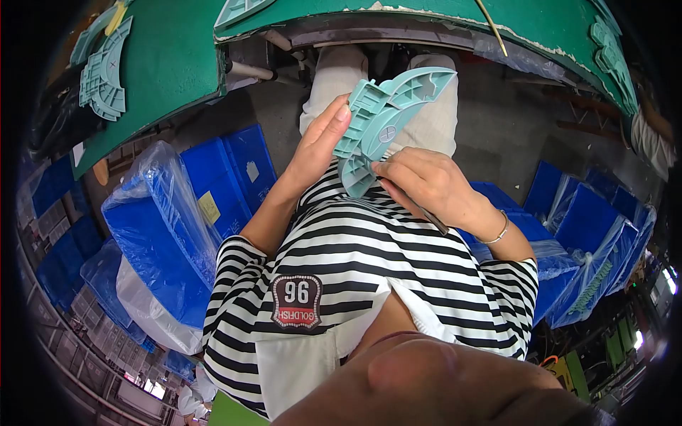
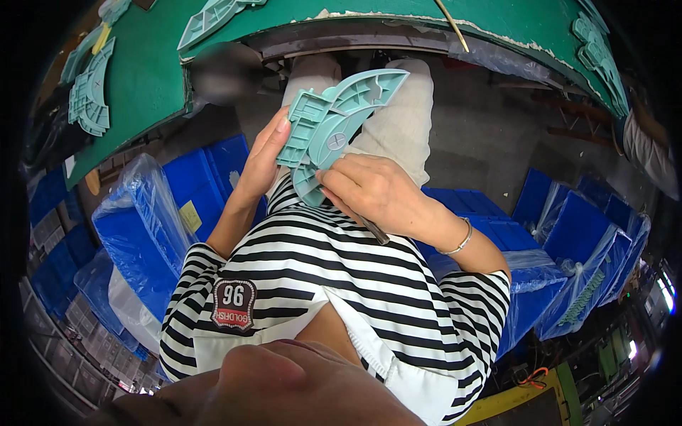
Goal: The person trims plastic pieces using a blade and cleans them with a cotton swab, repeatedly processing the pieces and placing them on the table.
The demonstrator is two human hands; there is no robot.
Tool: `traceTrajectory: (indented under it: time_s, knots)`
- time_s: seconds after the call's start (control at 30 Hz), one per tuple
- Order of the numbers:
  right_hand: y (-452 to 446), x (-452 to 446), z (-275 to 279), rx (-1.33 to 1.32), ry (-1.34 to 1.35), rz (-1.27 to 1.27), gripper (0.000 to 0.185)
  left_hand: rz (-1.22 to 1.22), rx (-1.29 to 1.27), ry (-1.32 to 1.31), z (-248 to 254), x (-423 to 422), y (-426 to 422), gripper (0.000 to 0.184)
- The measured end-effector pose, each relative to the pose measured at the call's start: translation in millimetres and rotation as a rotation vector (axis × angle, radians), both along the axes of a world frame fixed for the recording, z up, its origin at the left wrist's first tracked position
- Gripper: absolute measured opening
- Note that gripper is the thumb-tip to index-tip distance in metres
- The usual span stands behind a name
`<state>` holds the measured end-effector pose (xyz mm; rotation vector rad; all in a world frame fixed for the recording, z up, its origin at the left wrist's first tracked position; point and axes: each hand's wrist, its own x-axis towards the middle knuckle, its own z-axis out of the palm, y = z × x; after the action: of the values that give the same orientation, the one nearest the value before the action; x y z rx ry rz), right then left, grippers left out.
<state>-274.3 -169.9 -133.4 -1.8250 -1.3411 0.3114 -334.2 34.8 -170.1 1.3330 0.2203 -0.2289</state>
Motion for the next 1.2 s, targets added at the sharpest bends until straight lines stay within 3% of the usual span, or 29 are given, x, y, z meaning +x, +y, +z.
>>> traceTrajectory:
  time_s: [0.57, 0.63, 0.97, 1.03, 1.2]
  knots:
    - [15, -7, -2, -0.088, -0.258, -0.018, 0.028, 0.084, 0.181, -0.055, 8, 4, -6, 0.047]
    - [19, -10, -3, -0.094, -0.327, -0.06, 0.021, 0.114, 0.214, -0.087, 10, 8, -6, 0.046]
    - [22, -6, -7, -0.047, -0.455, -0.127, 0.025, 0.286, -0.046, -0.068, 10, 19, -5, 0.039]
    - [21, -1, -4, -0.009, -0.404, -0.107, 0.025, 0.308, -0.175, -0.021, 13, 20, -4, 0.038]
    - [14, 8, 2, 0.088, -0.157, -0.098, 0.027, 0.272, -0.115, -0.07, 16, 17, -2, 0.039]
